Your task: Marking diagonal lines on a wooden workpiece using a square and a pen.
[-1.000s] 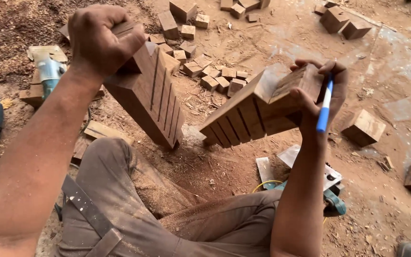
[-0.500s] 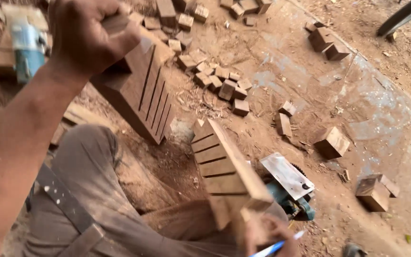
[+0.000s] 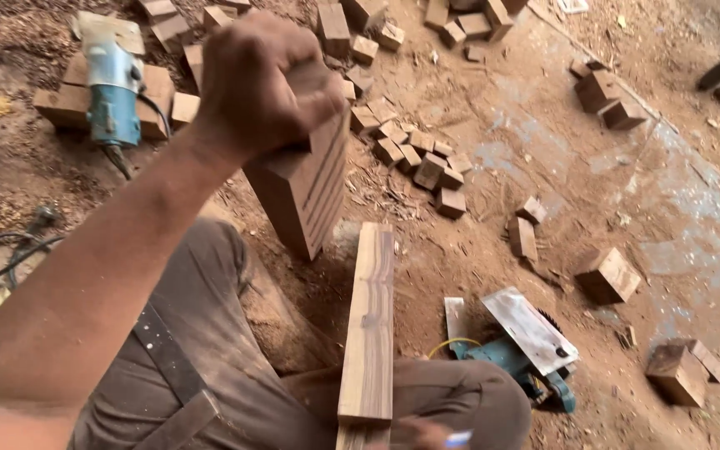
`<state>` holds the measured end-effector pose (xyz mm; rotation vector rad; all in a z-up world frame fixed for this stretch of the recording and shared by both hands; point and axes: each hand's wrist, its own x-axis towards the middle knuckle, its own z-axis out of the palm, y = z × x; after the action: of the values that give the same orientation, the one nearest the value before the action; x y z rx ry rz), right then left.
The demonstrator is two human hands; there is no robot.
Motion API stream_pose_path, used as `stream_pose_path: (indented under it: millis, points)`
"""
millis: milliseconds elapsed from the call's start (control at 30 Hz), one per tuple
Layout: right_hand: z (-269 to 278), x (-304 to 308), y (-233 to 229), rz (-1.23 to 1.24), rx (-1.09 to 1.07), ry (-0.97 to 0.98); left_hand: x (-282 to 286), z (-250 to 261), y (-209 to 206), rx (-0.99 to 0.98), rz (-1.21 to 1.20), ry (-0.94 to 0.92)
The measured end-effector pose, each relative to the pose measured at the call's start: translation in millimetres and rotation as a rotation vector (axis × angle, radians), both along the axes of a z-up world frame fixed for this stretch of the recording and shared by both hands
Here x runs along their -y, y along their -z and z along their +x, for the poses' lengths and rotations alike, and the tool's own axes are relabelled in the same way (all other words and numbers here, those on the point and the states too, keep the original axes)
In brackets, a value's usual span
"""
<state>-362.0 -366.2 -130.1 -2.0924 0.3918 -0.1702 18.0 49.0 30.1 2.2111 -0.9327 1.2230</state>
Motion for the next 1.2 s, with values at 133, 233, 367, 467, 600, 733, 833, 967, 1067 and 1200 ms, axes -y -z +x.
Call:
stream_pose_path:
  millis: [133,233,367,467,600,733,833,967,1067,1200]
  points:
    - [121,-45,11,0.09,-0.109,-0.036,7,-3,1,-0.01,-0.01,-0.01]
    - [215,-94,31,0.143,-0.161,-0.047,16,-15,4,0.008,-0.009,0.004]
    - [258,-117,81,0.232,-0.52,-0.129,18,-21,-12,-0.03,-0.025,-0.009]
    - [241,-108,89,0.727,-0.701,0.005,11,-30,-1,-0.067,-0.052,-0.023]
    - [246,-95,139,1.286,-0.636,-0.107,7,-43,-14,0.02,-0.037,-0.011]
    - [245,-91,120,1.109,-0.463,-0.126,6,-45,-18,0.048,-0.067,-0.031]
    - [240,-73,70,1.12,-0.126,-0.21,-1,-37,-6,-0.054,-0.127,-0.051]
    - [252,-3,73,1.155,0.296,-0.333,-5,-37,-10,-0.096,-0.111,-0.096]
    - [266,25,80,1.21,0.636,-0.404,-3,-34,-16,-0.076,-0.095,-0.111]
    - [228,-81,-57,0.727,1.027,-0.316,-2,-27,-14,-0.11,-0.107,-0.074]
